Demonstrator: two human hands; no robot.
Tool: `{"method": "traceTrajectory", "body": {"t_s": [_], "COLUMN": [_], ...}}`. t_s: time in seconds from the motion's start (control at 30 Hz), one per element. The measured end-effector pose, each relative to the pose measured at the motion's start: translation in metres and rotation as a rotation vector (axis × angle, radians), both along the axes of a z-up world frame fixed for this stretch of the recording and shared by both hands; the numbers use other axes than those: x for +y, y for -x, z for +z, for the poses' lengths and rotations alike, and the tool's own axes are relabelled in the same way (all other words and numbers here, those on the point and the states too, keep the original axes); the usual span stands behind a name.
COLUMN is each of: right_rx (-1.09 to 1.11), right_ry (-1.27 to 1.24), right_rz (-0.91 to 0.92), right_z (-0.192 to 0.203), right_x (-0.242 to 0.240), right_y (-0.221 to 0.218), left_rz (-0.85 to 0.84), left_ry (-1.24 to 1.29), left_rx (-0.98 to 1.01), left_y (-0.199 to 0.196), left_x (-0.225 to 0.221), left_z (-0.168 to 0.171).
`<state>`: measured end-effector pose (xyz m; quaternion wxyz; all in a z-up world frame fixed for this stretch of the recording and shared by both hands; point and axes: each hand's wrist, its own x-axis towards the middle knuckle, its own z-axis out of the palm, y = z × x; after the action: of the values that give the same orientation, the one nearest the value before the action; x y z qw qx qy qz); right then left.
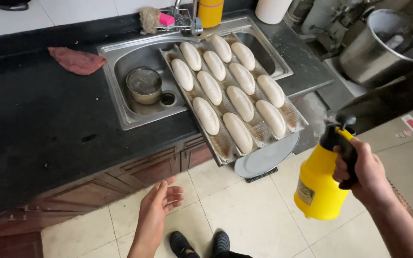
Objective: The person is taking trays of shaped bread dough from a rack, moving them to a sink area, and spraying them with water using a spray bottle.
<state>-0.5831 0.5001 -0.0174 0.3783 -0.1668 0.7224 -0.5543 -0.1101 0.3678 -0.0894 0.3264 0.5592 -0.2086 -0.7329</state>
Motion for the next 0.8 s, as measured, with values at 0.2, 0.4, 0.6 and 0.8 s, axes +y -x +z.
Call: {"method": "traceTrajectory", "body": {"t_s": [0.2,0.4,0.6,0.8], "right_rx": [-0.047,-0.241,-0.414,-0.222], "right_ry": [0.048,0.026,0.173,0.132], "right_rz": [0.19,0.559,0.903,0.926], "right_z": [-0.004,0.002,-0.007,-0.047], "right_x": [-0.056,-0.15,-0.257,-0.342], "right_y": [-0.075,-0.23,-0.385,-0.494], "left_rz": [0.093,0.263,0.521,0.722], "left_ry": [-0.051,-0.081,0.035,-0.117], "left_rx": [-0.036,-0.036,-0.085,-0.051], "left_y": [-0.028,-0.086,-0.167,-0.229], "left_x": [0.002,0.006,0.031,0.064], "left_z": [0.003,-0.026,-0.068,-0.09]}}
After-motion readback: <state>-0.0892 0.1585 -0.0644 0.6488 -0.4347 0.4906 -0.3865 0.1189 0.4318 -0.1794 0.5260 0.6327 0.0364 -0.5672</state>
